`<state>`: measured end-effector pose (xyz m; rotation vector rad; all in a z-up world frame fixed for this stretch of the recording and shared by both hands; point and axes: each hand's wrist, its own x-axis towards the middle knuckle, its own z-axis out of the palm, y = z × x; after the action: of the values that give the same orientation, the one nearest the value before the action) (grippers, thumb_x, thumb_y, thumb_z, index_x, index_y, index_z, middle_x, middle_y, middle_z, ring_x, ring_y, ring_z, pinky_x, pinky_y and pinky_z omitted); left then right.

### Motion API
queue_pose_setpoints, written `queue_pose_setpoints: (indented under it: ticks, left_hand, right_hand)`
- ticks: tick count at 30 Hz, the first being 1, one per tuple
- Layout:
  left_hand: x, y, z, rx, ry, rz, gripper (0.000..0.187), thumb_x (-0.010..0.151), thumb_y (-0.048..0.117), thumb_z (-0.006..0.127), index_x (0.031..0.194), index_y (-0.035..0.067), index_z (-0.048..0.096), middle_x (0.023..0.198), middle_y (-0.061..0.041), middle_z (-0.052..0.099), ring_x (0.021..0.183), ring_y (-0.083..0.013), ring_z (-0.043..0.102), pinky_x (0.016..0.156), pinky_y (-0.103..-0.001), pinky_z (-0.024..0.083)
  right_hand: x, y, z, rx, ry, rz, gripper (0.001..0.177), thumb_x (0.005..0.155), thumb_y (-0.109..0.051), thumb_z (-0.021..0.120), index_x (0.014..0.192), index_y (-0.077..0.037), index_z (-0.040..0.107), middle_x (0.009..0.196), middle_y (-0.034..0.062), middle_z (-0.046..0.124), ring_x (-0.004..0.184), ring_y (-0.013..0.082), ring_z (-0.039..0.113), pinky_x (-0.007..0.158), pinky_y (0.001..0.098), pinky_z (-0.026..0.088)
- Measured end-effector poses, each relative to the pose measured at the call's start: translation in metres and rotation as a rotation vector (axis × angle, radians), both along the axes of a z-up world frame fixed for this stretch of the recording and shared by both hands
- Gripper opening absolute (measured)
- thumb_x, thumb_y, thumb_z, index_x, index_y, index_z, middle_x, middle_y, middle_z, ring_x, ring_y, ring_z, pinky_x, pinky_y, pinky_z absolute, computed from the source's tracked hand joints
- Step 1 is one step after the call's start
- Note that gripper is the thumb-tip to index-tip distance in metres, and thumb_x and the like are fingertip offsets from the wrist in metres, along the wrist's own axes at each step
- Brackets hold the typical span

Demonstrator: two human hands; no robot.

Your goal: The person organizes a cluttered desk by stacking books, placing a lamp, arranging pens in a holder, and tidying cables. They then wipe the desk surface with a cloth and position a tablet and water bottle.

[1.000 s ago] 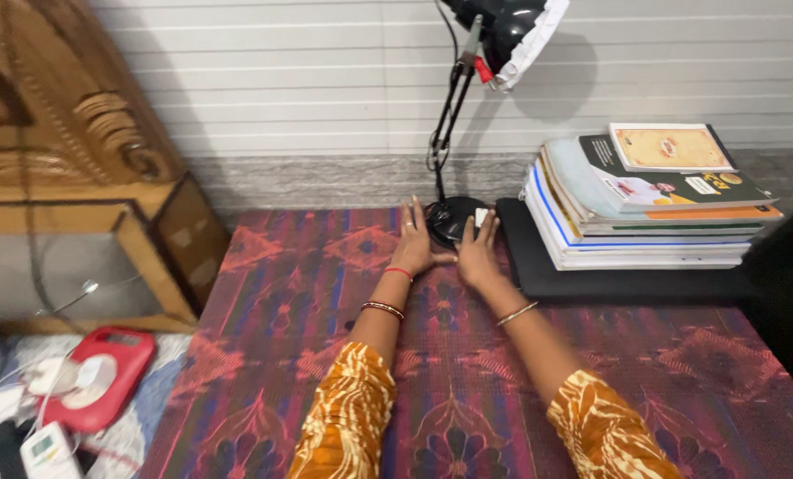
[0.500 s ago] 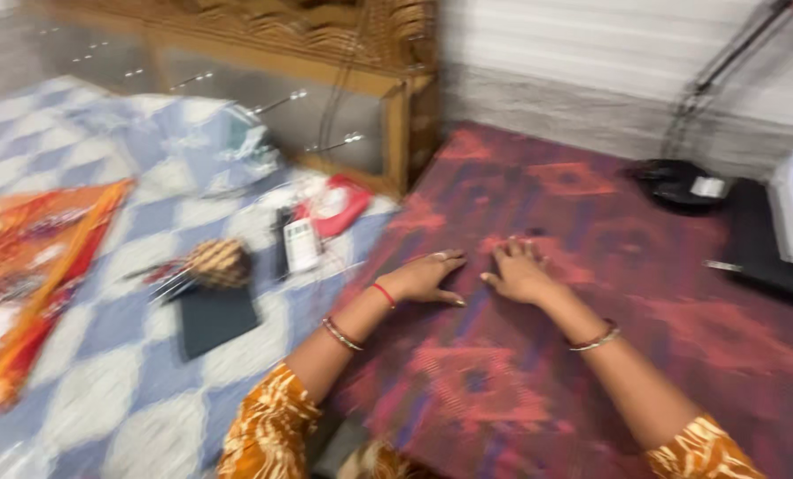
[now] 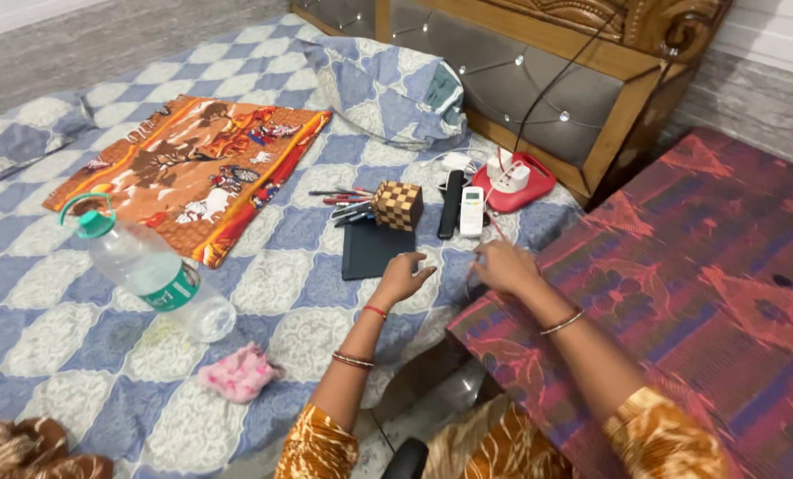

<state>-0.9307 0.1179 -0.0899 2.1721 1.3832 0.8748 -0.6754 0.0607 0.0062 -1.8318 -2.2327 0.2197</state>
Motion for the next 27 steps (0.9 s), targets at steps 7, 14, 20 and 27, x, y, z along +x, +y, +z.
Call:
queue_pose_setpoints:
  ticks: [7,14,20,27]
  left_hand:
    - [0.079,0.091,-0.025,0.211,-0.080,0.149,0.055,0.076,0.051,0.083,0.107,0.006,0.079,0.122,-0.035,0.062,0.114,-0.0470,0.061,0.101,-0.050,0.048]
    - [0.151,0.119,0.012,-0.068,0.106,0.406,0.085,0.054,0.060,0.092,0.114,0.005,0.069,0.124,-0.029,0.059,0.124,-0.0478,0.052,0.099,-0.060,0.042]
    - [0.140,0.153,-0.019,-0.140,0.002,0.382,0.081,0.054,0.051,0.092,0.115,0.004,0.069,0.117,-0.033,0.063,0.107,-0.0475,0.065,0.095,-0.049,0.055]
    - [0.110,0.151,-0.018,-0.190,-0.295,0.239,0.053,0.061,0.042,0.089,0.096,0.004,0.077,0.092,-0.018,0.078,0.086,-0.0340,0.077,0.078,-0.045,0.059]
  right_hand:
    - [-0.009,-0.007,0.013,0.004,0.193,-0.090,0.031,0.093,-0.036,0.063,0.108,-0.013,0.076,0.101,0.0178,0.075,0.093,0.0397,0.072,0.083,0.0521,0.057]
    - [-0.014,-0.010,0.027,0.070,0.221,-0.114,0.029,0.092,-0.036,0.064,0.101,-0.011,0.076,0.093,0.0188,0.075,0.087,0.0405,0.072,0.080,0.0521,0.057]
    - [-0.013,-0.011,0.034,0.025,0.243,-0.146,0.027,0.092,-0.035,0.063,0.102,-0.013,0.077,0.094,0.0182,0.075,0.087,0.0405,0.072,0.079,0.0529,0.057]
    - [-0.006,-0.005,0.021,0.134,0.382,-0.129,0.026,0.091,-0.030,0.065,0.102,-0.010,0.077,0.100,0.0189,0.075,0.092,0.0409,0.071,0.083,0.0515,0.056]
